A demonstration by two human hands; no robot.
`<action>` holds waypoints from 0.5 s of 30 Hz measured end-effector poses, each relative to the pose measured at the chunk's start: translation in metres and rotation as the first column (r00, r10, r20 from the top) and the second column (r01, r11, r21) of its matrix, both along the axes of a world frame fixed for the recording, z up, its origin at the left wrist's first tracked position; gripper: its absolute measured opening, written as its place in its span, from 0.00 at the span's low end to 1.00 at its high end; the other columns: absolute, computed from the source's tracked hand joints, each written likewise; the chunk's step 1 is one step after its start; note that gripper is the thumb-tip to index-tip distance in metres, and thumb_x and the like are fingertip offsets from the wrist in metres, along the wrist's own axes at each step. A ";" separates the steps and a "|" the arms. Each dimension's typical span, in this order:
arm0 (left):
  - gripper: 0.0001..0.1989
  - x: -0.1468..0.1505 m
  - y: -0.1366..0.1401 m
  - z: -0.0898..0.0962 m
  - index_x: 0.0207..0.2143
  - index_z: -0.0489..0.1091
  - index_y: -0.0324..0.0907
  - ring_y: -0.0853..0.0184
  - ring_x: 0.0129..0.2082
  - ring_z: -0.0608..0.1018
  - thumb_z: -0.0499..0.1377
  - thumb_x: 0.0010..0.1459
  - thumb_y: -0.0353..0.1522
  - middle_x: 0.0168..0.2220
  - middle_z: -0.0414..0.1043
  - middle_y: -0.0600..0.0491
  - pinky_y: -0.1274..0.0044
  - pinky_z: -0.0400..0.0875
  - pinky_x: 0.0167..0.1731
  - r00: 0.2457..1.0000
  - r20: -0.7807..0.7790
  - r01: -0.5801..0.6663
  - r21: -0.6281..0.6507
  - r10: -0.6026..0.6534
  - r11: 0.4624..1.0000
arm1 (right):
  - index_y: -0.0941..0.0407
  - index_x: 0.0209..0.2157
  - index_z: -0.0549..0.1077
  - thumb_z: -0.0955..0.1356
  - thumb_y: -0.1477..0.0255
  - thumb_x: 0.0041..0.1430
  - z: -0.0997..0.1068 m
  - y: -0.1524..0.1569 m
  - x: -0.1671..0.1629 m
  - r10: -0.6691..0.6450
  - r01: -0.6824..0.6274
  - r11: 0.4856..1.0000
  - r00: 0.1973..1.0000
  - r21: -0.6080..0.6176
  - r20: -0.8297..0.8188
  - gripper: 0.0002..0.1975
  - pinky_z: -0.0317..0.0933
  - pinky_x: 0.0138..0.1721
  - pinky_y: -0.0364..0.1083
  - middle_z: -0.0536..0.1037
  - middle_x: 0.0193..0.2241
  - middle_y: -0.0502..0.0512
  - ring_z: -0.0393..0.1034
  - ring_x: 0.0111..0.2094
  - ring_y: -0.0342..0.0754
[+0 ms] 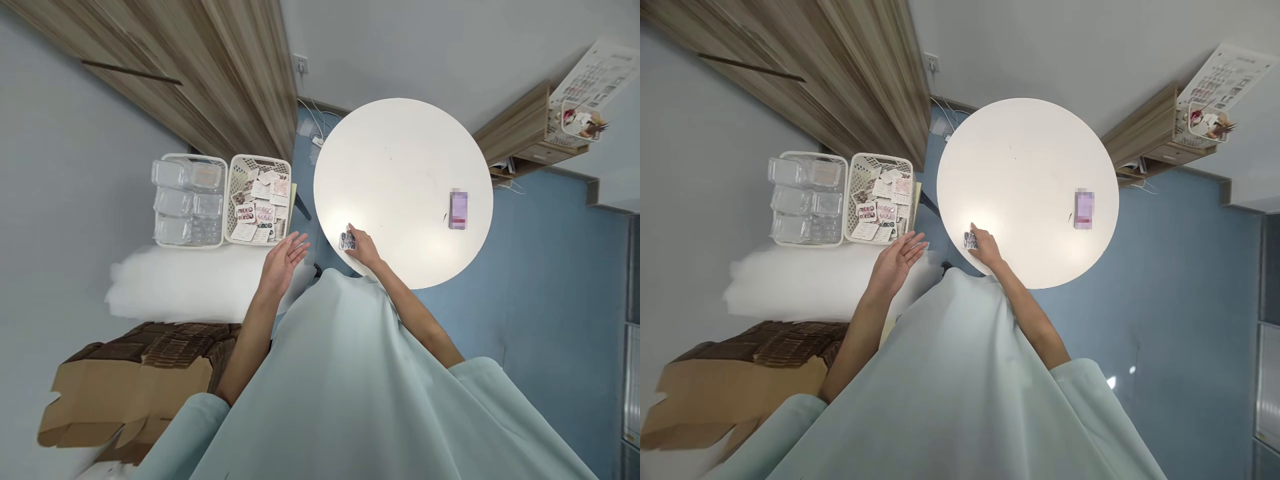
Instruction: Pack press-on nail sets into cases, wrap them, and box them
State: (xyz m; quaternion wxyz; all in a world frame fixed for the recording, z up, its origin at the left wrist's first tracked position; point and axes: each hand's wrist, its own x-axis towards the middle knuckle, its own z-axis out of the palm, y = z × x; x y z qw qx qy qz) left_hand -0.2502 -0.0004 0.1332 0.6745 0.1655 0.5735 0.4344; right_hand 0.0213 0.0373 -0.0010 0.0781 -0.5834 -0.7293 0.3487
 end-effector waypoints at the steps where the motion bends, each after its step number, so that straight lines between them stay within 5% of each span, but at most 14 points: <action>1: 0.22 -0.006 -0.001 0.001 0.60 0.72 0.41 0.56 0.62 0.79 0.58 0.70 0.43 0.66 0.72 0.40 0.62 0.67 0.67 1.000 -0.011 0.000 0.008 0.000 1.000 | 0.55 0.76 0.53 0.73 0.77 0.57 -0.005 0.000 -0.001 -0.002 0.002 1.000 1.000 0.002 0.018 0.48 0.65 0.63 0.61 0.75 0.63 0.62 0.69 0.62 0.63; 6: 0.22 -0.033 -0.003 0.001 0.59 0.73 0.42 0.55 0.62 0.79 0.62 0.68 0.43 0.65 0.73 0.39 0.61 0.68 0.66 0.998 -0.062 -0.005 0.036 0.008 0.999 | 0.55 0.76 0.52 0.75 0.74 0.57 0.001 0.003 -0.012 -0.016 0.015 0.998 1.000 0.054 0.016 0.50 0.63 0.65 0.62 0.73 0.65 0.63 0.66 0.65 0.64; 15: 0.28 -0.104 0.007 -0.006 0.59 0.74 0.41 0.53 0.62 0.78 0.68 0.60 0.44 0.63 0.75 0.39 0.60 0.68 0.65 0.947 -0.270 -0.127 0.188 0.175 0.974 | 0.49 0.78 0.46 0.71 0.63 0.67 0.071 0.033 -0.067 -0.009 0.049 0.958 0.990 0.284 -0.143 0.46 0.61 0.66 0.66 0.71 0.67 0.63 0.64 0.67 0.64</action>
